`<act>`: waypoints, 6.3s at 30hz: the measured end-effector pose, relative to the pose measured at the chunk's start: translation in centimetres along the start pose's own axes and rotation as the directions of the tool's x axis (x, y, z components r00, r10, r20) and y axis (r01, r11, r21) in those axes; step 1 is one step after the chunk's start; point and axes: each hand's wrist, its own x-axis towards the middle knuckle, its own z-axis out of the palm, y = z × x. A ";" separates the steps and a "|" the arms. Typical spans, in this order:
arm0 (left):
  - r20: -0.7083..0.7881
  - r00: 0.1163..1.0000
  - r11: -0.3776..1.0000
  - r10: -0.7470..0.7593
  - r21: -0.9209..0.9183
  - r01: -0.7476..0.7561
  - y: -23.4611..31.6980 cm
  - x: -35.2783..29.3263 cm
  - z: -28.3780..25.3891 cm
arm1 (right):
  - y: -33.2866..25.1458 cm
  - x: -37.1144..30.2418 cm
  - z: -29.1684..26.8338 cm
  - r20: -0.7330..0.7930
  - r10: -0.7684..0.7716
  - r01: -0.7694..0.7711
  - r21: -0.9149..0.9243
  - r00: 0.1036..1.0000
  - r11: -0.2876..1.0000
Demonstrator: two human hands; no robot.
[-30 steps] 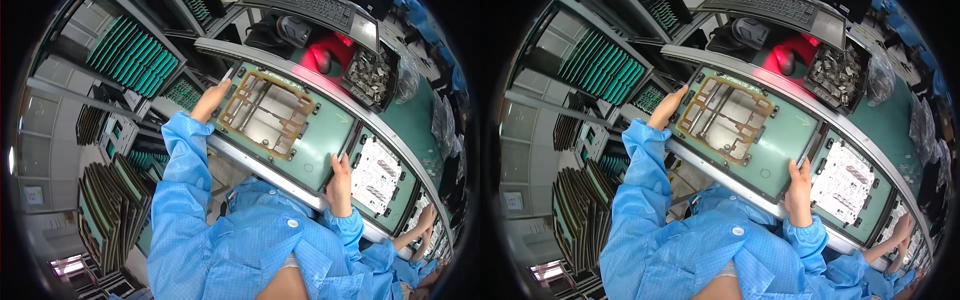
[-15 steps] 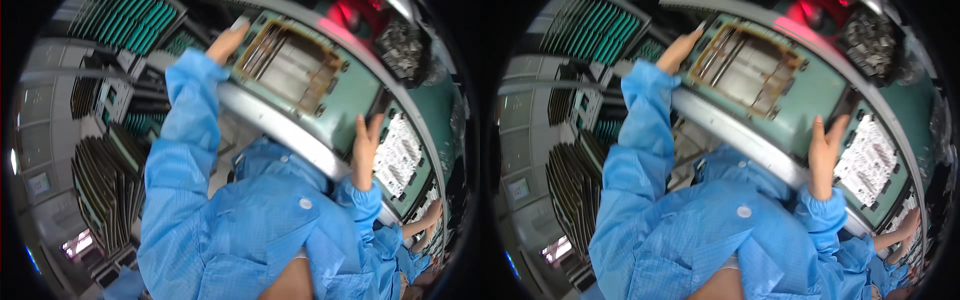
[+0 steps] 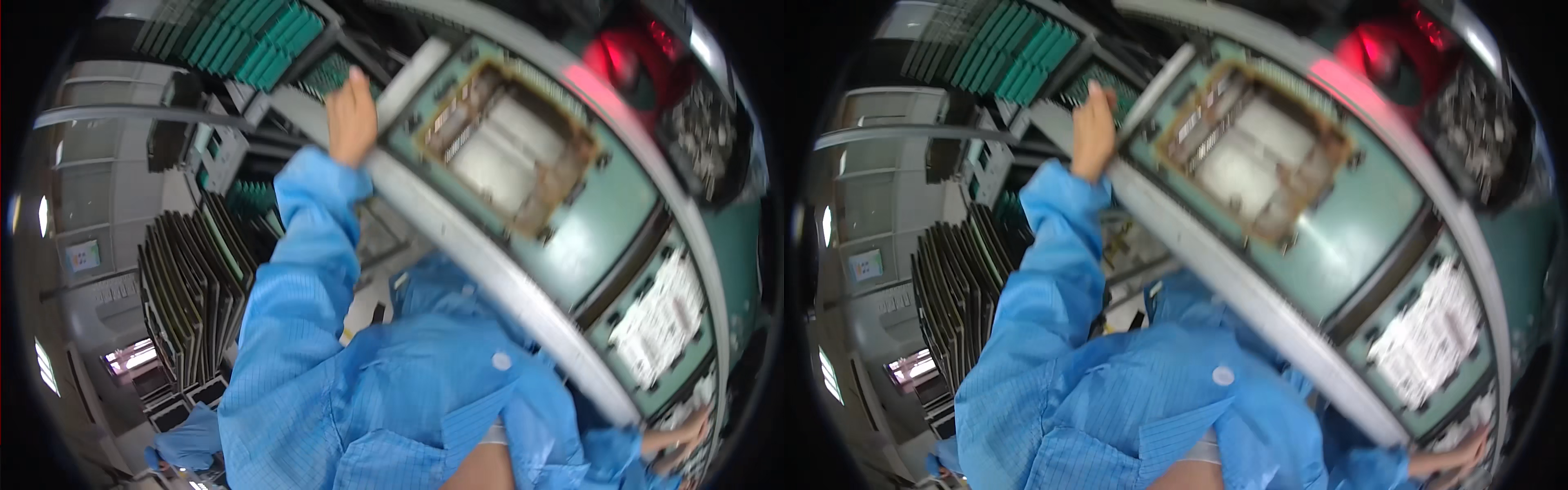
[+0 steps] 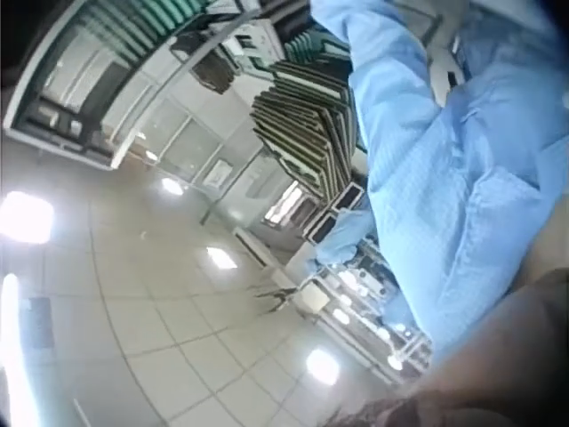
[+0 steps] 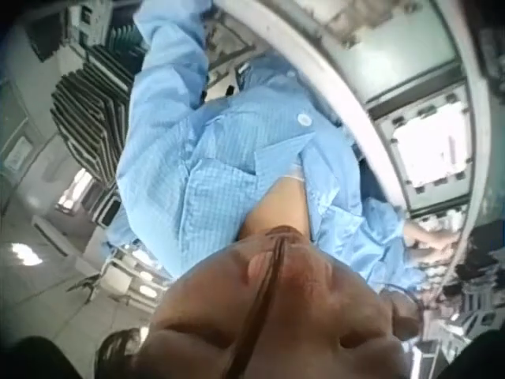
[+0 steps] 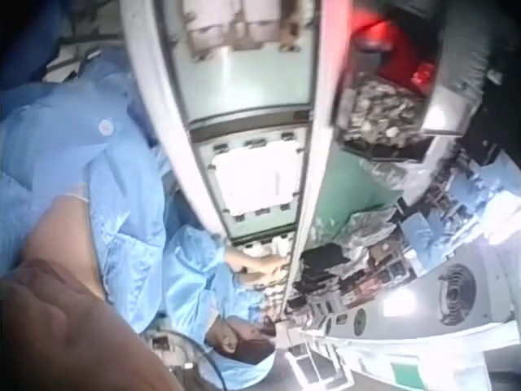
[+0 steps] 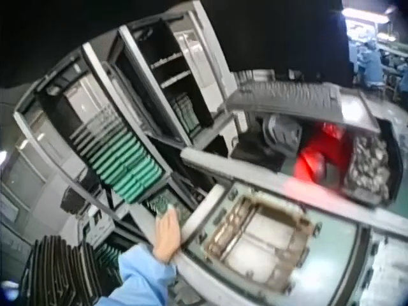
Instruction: The person inserts small electronic components into a printed circuit board by hand.
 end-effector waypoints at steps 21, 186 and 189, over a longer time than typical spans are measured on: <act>-0.123 0.988 0.993 0.091 -0.067 -0.100 -1.5 3.7 -0.2 | 7.3 -4.6 16.1 0.627 0.012 -0.009 -0.007 0.779 1.000; 0.196 0.427 0.466 0.883 -0.482 -0.742 13.5 2.3 5.8 | 16.3 -12.7 45.3 0.982 -0.061 0.954 -0.160 0.180 0.253; 0.236 0.540 0.551 0.808 -0.626 -0.552 12.0 2.7 2.8 | 14.0 -13.2 40.6 0.948 -0.265 0.942 -0.084 0.176 0.325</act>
